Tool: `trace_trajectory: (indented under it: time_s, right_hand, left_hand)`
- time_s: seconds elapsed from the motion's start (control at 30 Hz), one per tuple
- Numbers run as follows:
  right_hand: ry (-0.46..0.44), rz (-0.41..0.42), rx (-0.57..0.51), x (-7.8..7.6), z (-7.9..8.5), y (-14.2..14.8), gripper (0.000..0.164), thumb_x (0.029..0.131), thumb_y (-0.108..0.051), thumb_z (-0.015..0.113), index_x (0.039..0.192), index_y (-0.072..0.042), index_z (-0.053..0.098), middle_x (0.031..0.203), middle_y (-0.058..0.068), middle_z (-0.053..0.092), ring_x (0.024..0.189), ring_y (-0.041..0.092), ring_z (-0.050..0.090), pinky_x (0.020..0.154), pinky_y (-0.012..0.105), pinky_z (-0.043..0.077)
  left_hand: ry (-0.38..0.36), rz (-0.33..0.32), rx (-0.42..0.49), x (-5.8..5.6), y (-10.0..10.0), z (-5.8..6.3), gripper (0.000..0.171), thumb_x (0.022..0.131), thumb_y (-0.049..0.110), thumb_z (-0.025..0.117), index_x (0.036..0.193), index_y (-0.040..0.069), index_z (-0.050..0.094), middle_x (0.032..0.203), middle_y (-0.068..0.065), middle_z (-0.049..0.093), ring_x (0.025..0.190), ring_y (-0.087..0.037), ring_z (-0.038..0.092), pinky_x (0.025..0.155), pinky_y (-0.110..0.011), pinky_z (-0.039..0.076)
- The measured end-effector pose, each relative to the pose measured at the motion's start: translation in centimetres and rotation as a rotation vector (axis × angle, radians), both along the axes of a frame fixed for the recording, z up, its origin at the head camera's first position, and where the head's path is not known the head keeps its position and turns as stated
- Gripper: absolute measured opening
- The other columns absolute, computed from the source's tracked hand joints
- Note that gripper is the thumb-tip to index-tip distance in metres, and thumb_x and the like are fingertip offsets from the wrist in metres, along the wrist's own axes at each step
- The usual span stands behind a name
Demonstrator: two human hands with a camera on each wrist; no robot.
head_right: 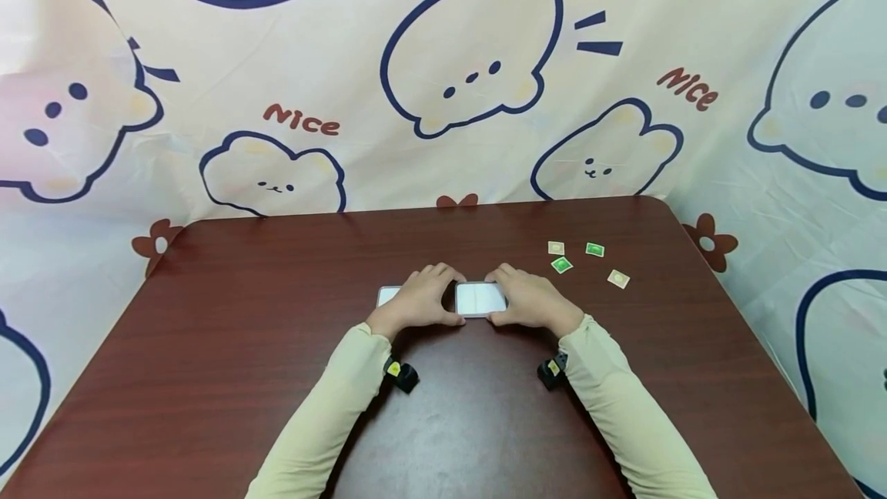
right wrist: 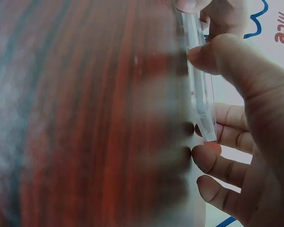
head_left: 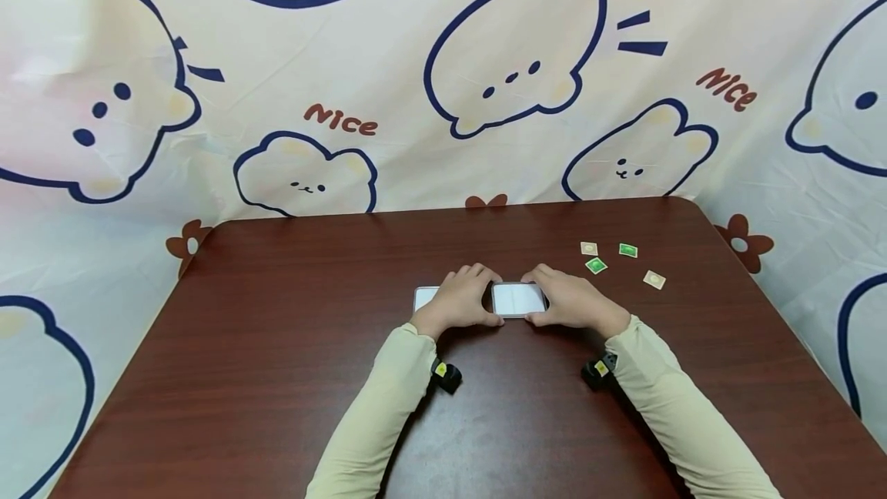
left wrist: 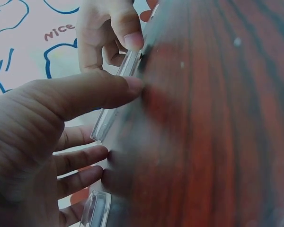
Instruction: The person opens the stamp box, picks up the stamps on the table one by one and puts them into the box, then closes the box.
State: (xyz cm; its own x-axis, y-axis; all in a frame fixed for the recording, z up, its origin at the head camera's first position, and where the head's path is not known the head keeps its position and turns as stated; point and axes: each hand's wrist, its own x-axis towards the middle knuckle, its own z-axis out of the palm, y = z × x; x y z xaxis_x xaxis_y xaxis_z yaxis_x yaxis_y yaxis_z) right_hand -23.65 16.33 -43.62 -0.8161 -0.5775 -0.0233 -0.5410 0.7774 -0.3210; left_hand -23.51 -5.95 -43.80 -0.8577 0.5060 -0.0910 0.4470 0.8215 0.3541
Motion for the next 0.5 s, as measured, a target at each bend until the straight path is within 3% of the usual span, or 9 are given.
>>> trace_trajectory:
  time_s: [0.5]
  right_hand:
    - [0.002, -0.011, -0.012, 0.39, -0.18, -0.19, 0.058, 0.077, -0.034, 0.073, 0.123, -0.004, 0.054, 0.115, 0.01, 0.055, 0.087, 0.016, 0.055, 0.07, 0.032, 0.049]
  left_hand:
    - [-0.01, -0.005, 0.0, -0.13, 0.21, -0.1, 0.064, 0.076, 0.039, 0.077, 0.13, 0.015, 0.052, 0.132, -0.002, 0.051, 0.121, -0.022, 0.046, 0.099, -0.041, 0.037]
